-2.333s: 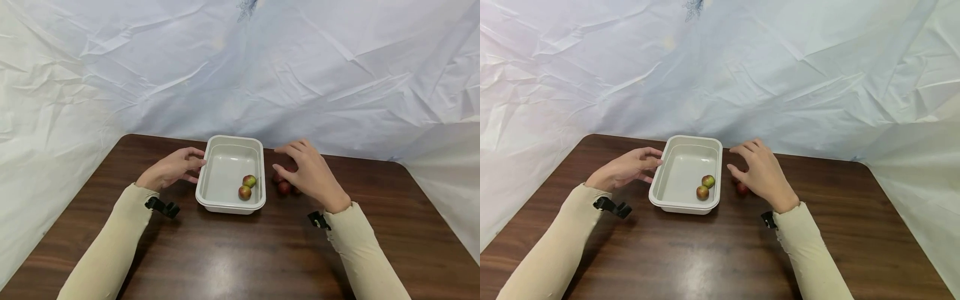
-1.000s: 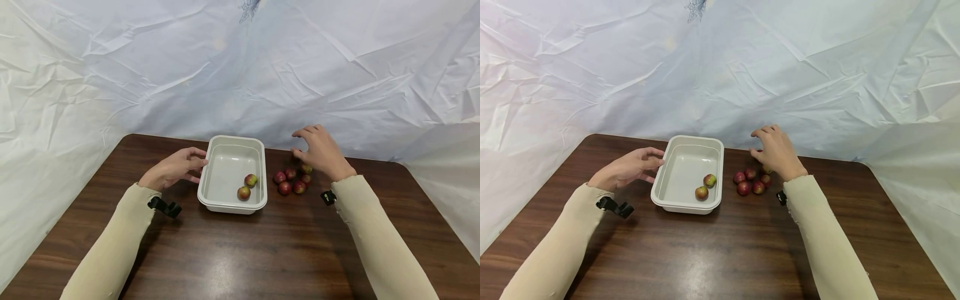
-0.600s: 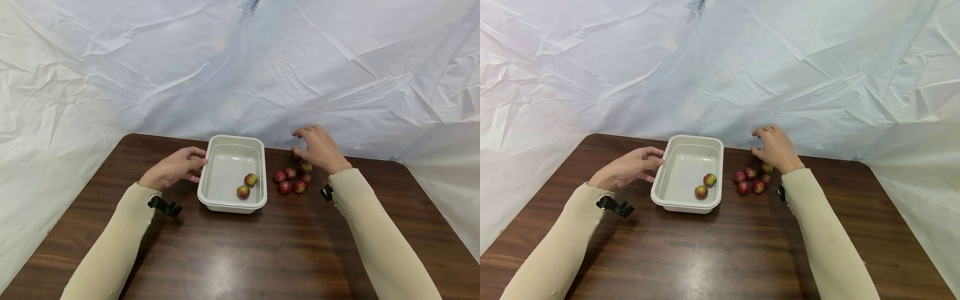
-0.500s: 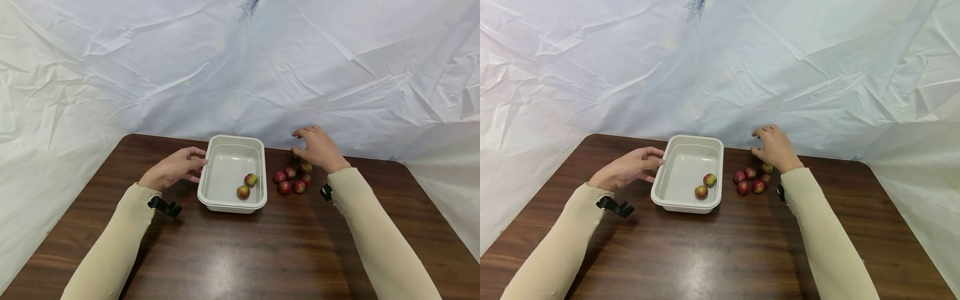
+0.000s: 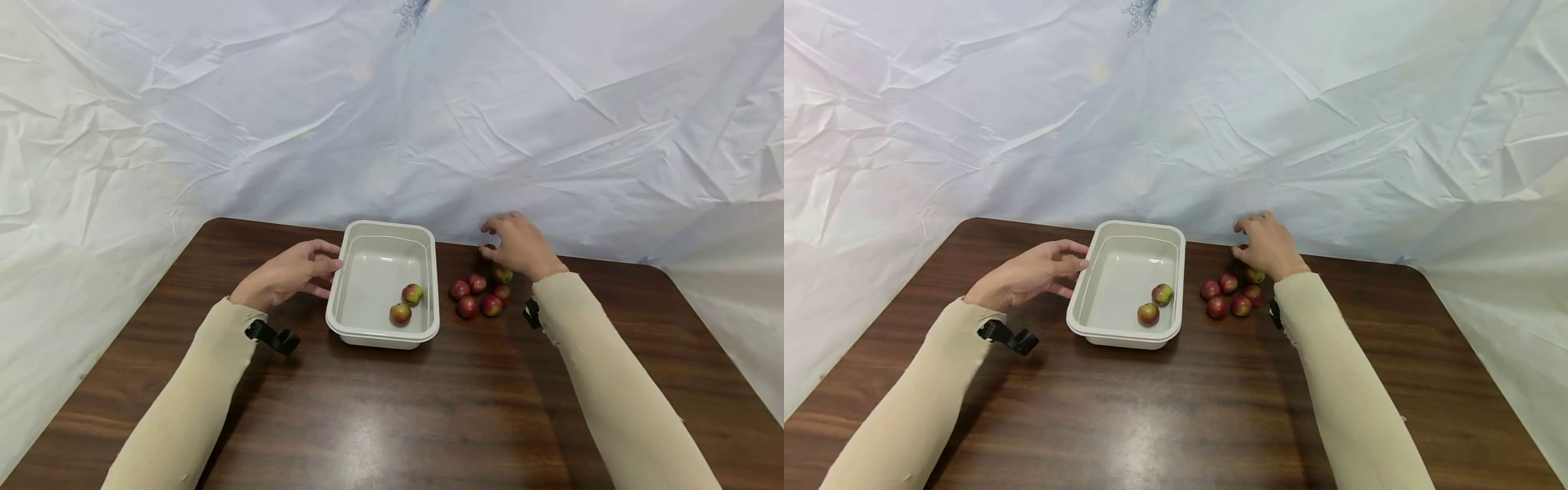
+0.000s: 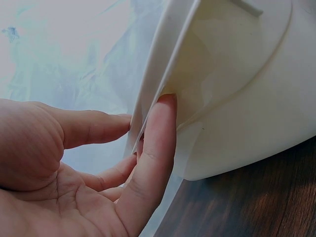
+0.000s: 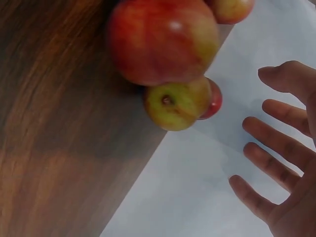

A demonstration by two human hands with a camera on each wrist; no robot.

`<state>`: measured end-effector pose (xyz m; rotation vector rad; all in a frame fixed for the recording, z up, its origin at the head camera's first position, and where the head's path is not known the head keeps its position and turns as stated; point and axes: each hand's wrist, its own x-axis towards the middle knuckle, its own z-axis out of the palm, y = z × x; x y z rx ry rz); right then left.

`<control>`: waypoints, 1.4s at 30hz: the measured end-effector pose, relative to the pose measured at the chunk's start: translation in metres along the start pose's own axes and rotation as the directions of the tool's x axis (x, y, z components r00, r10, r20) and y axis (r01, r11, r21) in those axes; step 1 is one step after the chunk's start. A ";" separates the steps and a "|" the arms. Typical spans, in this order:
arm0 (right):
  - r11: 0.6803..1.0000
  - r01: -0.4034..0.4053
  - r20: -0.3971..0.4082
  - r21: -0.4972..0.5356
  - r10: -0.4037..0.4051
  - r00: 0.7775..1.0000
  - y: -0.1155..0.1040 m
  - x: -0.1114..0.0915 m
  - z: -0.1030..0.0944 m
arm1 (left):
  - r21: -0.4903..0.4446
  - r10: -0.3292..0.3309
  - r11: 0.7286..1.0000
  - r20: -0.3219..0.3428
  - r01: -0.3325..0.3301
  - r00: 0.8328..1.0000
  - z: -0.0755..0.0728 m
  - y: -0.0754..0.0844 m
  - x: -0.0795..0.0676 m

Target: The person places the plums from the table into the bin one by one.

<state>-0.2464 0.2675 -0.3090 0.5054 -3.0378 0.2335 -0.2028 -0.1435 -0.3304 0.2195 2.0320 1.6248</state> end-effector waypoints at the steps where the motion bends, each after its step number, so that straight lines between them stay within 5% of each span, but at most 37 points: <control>1: 1.000 -0.009 0.012 0.000 0.009 1.000 0.001 -0.001 0.001 | 0.003 0.001 1.000 0.000 -0.001 1.000 0.000 0.000 0.000; 8: 1.000 -0.029 0.086 -0.009 0.030 0.996 0.004 -0.003 0.009 | -0.007 -0.006 1.000 0.001 0.006 1.000 0.001 -0.001 0.001; 21: 0.999 -0.027 0.068 -0.017 0.028 0.997 0.008 0.001 0.019 | 0.006 -0.004 1.000 -0.002 0.004 1.000 0.000 0.000 -0.001; 30: 0.997 -0.082 0.146 -0.005 0.082 0.986 0.010 -0.002 0.026 | 0.000 0.001 1.000 0.004 -0.001 1.000 0.000 -0.001 -0.001; 42: 0.997 -0.075 0.104 0.003 0.074 0.992 0.010 -0.007 0.026 | -0.002 -0.003 1.000 0.005 0.003 1.000 0.001 0.000 -0.001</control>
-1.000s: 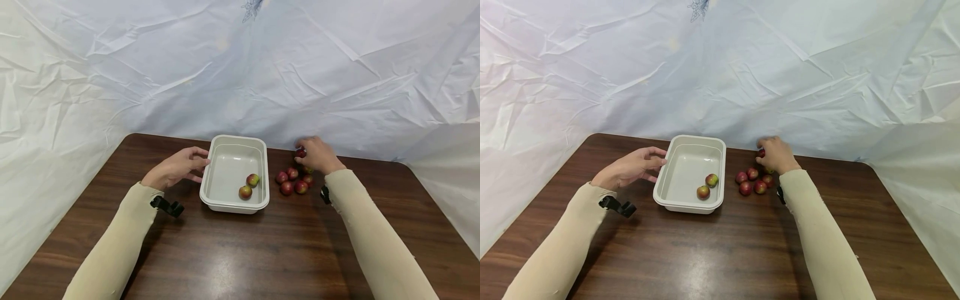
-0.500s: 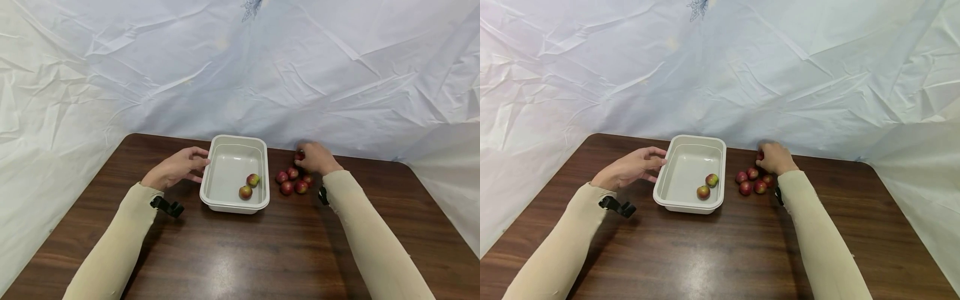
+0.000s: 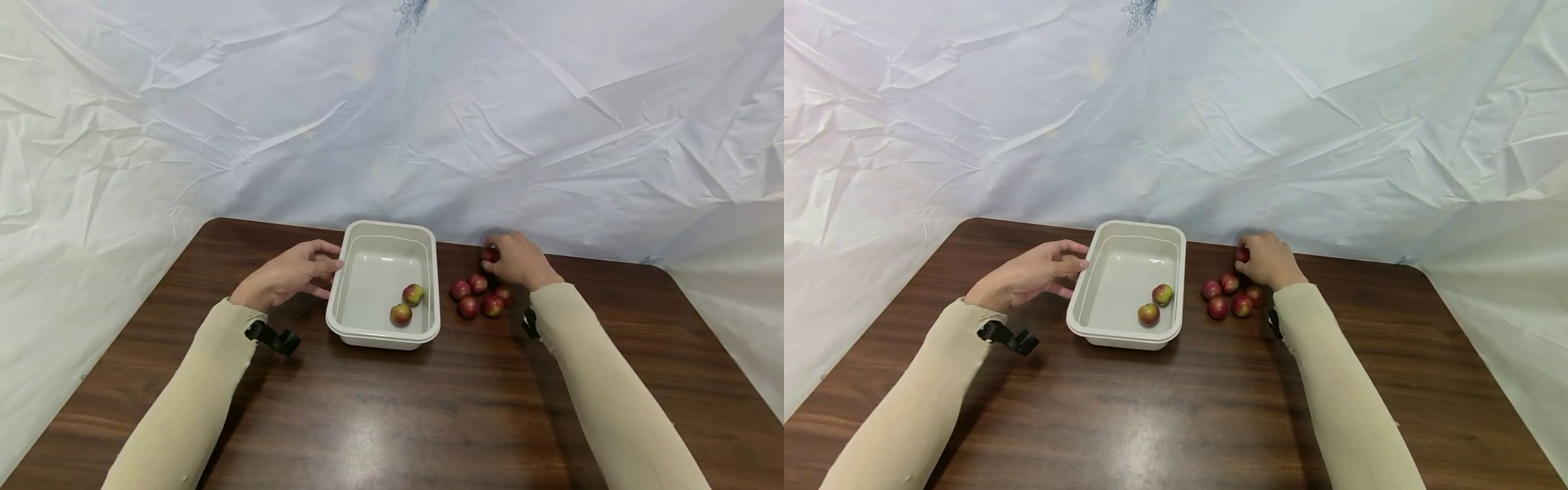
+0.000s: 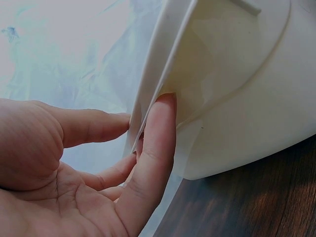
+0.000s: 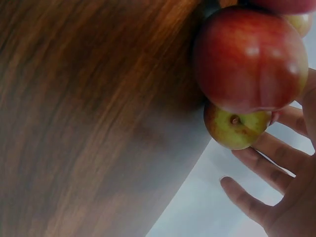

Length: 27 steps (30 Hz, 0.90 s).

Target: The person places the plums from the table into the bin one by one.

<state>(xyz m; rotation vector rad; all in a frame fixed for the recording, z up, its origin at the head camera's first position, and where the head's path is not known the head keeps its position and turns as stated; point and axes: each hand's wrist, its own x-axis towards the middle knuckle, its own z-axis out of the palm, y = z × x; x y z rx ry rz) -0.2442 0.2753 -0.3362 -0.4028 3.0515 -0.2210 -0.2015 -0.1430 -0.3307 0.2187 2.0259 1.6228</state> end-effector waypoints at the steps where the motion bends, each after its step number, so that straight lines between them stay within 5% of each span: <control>1: 1.000 0.004 -0.009 0.002 -0.004 1.000 0.000 -0.001 0.000 | 0.000 0.000 1.000 0.001 0.000 1.000 0.000 0.000 0.000; 27: 0.997 0.079 -0.180 -0.007 -0.079 0.981 -0.021 -0.025 -0.020 | 0.003 0.003 1.000 -0.001 -0.003 1.000 0.000 0.000 -0.001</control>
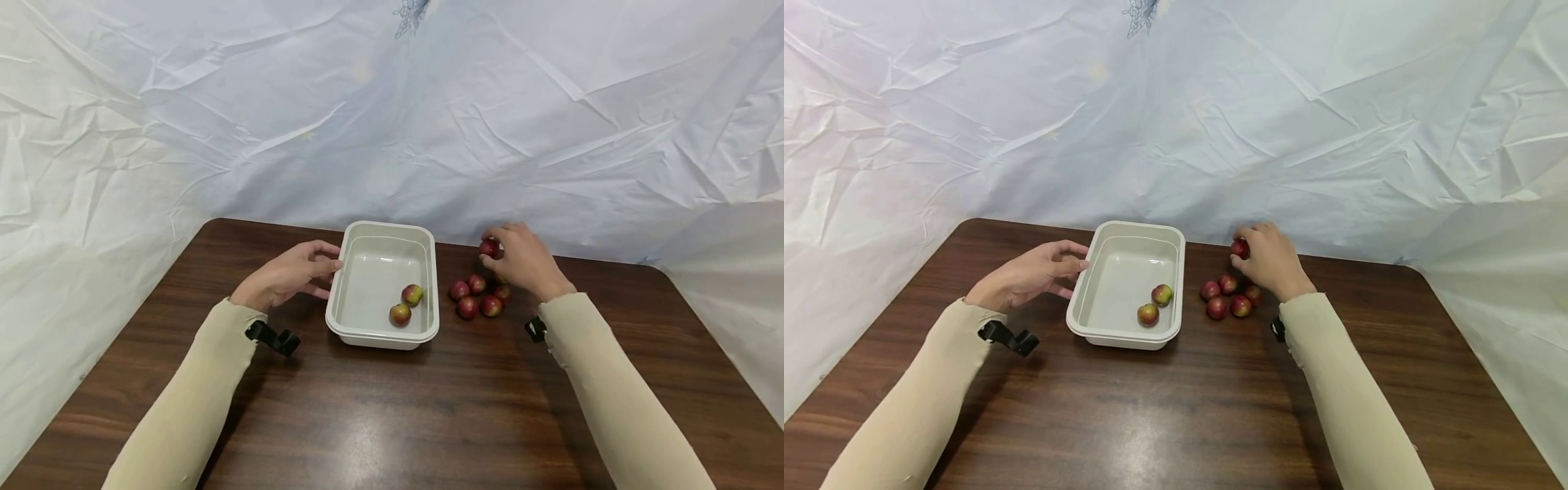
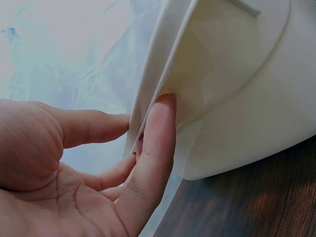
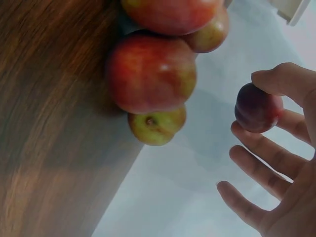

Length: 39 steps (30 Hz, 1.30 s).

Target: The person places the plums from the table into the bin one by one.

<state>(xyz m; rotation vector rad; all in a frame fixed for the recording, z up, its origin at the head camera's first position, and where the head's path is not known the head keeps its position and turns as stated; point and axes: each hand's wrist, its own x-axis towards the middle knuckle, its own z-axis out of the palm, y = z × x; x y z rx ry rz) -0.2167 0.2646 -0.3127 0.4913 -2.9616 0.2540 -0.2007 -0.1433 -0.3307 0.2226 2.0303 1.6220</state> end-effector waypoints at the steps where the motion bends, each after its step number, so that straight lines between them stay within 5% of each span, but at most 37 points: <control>1: 1.000 0.001 -0.006 0.001 -0.001 1.000 -0.001 -0.001 -0.001 | 0.000 0.000 1.000 0.000 0.000 1.000 0.000 0.000 0.000; 39: 0.992 0.078 -0.205 0.099 -0.056 0.977 -0.041 -0.039 -0.026 | -0.004 0.008 1.000 -0.007 -0.008 1.000 0.002 0.002 0.000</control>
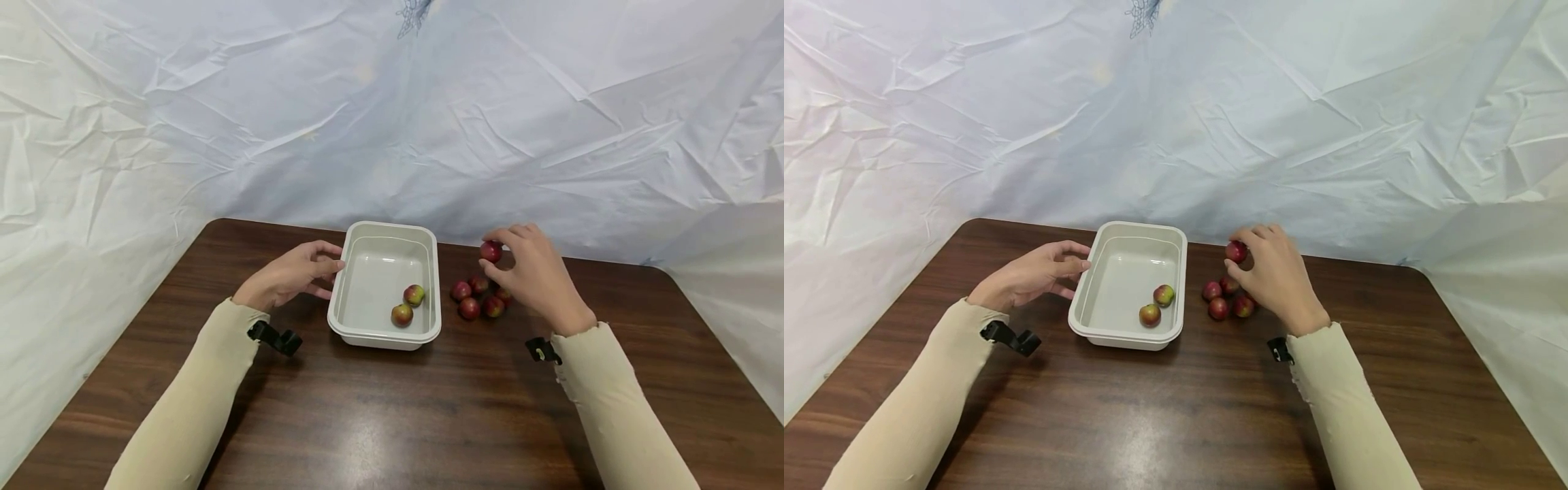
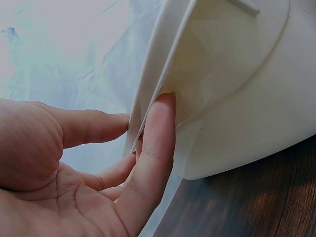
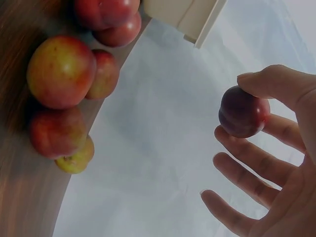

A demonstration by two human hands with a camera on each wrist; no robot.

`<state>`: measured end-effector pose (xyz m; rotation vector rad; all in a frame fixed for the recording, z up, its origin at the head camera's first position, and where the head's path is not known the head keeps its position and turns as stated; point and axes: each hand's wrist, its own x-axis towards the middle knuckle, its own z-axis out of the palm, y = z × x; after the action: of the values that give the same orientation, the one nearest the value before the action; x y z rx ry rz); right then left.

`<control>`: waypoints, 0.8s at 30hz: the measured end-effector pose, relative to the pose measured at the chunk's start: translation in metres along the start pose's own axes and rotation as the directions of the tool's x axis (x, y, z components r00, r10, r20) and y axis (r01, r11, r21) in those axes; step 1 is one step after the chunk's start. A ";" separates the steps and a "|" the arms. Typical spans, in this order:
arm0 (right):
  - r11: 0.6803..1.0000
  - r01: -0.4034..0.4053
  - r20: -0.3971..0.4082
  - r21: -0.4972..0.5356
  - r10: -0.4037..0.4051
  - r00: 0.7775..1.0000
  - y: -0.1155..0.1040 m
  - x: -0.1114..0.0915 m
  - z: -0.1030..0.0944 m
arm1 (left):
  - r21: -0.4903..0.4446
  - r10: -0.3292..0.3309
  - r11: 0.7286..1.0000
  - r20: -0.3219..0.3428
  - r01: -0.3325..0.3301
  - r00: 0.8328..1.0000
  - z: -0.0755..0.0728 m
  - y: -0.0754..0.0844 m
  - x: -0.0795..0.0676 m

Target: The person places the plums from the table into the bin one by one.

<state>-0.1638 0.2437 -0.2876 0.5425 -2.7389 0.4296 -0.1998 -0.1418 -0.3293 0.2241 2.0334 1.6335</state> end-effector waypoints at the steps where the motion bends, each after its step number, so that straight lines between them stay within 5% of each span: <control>1: 1.000 0.003 -0.004 0.005 -0.003 1.000 -0.001 0.000 0.000 | -0.002 0.001 1.000 0.002 -0.001 1.000 0.000 0.000 0.000; 24: 1.000 0.013 0.000 0.019 -0.013 1.000 -0.024 -0.009 -0.004 | 0.000 0.001 1.000 0.010 -0.001 1.000 -0.001 -0.001 0.000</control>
<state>-0.1449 0.2267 -0.2813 0.5647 -2.7329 0.4528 -0.2006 -0.1429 -0.3300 0.2330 2.0262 1.6302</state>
